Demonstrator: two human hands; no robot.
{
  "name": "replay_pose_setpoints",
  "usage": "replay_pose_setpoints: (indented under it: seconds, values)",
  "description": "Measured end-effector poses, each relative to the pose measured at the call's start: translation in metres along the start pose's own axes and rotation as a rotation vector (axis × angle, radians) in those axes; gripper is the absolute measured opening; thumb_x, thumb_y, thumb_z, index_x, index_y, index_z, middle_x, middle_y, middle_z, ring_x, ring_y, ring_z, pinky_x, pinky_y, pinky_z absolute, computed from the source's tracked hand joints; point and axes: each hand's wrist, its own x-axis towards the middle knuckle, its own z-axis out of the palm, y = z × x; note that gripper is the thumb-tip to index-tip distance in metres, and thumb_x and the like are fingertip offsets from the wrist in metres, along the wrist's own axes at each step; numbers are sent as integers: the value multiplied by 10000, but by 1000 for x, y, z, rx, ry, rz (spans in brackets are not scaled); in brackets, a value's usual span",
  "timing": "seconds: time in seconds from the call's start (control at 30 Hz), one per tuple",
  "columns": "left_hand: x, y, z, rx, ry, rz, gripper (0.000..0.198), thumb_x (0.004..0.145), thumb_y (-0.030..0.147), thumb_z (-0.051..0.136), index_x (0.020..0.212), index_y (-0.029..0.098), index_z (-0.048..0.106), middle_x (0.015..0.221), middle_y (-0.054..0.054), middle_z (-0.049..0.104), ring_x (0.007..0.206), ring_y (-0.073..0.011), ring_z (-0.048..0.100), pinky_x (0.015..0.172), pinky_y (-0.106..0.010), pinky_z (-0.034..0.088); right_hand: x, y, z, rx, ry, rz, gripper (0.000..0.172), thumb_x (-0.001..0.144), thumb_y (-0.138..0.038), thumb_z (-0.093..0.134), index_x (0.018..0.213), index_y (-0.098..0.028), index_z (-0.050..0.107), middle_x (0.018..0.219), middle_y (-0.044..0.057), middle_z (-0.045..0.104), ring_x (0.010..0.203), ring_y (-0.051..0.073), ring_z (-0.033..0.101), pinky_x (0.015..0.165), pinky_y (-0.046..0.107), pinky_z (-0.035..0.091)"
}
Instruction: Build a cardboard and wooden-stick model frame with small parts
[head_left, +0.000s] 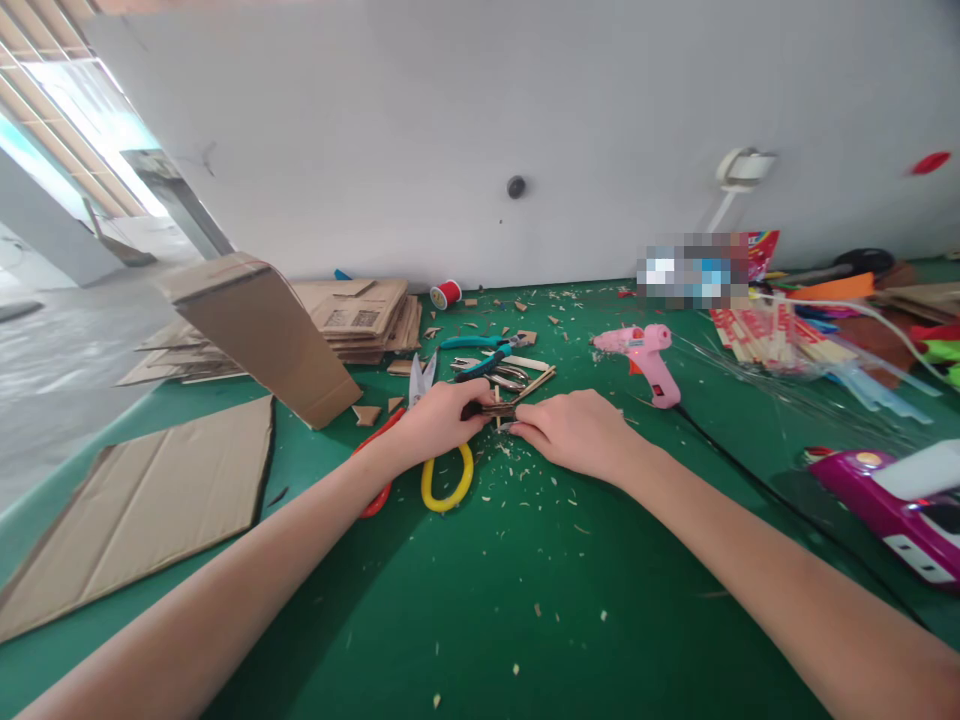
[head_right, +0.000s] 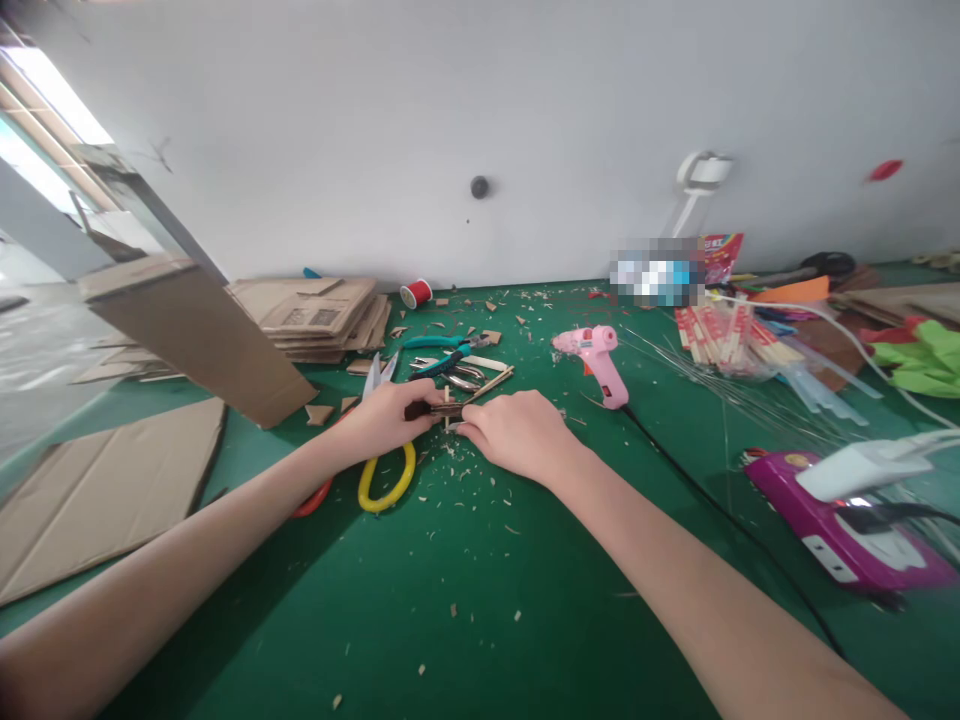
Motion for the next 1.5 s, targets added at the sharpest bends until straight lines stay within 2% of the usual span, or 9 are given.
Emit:
replay_pose_setpoints:
  seconds: [0.37,0.5,0.63,0.87,1.03,1.17,1.3,1.5]
  values:
    - [0,-1,1,17,13,-13,125,811,183,512,908,210,587,901,8,678,766,-141,611,704,-265,447,-1,-2,-5,14,-19,6,393,934,-427,356,768,-207,635,626,33,643,491,128,509,478,276,171]
    - [0,0,0,23,10,3,104,807,196,518,898,205,567,862,9,670,724,-134,606,662,-253,443,-4,-4,-4,30,-4,63,409,937,-446,345,768,-212,634,617,28,640,487,124,510,476,274,161]
    - [-3,4,-2,-10,-14,41,186,775,215,559,959,208,536,870,2,663,740,-142,621,672,-254,458,-5,-6,-2,7,0,110,381,938,-437,344,819,-228,639,635,16,652,506,139,536,477,272,144]
    - [-5,9,-5,40,-26,99,366,822,179,487,1183,242,514,1064,-18,672,837,-157,638,730,-273,474,-6,-1,-2,77,-3,141,351,930,-429,359,794,-237,620,656,1,652,529,134,539,475,267,151]
    - [-4,4,-2,49,-13,76,280,815,159,482,1067,234,579,981,-10,684,822,-155,640,730,-271,481,-10,7,-2,169,24,141,294,929,-431,368,914,-248,598,682,-7,652,548,132,541,481,262,187]
    - [-4,0,1,47,13,57,236,791,165,511,1010,220,579,948,-16,681,795,-154,637,720,-267,486,-8,-1,-1,135,46,49,314,926,-434,389,832,-219,598,668,1,650,558,132,553,481,271,170]
    - [-4,-1,2,14,18,51,199,778,165,519,963,212,574,922,-16,680,795,-155,642,718,-262,492,-5,-6,3,38,78,71,322,928,-429,392,851,-216,620,662,10,659,554,142,567,481,277,142]
    - [-3,-1,2,-12,14,48,179,787,178,525,959,219,552,925,-18,683,811,-167,653,722,-278,503,-2,-4,4,24,81,46,347,939,-425,362,831,-219,620,691,8,676,583,151,590,483,281,140]
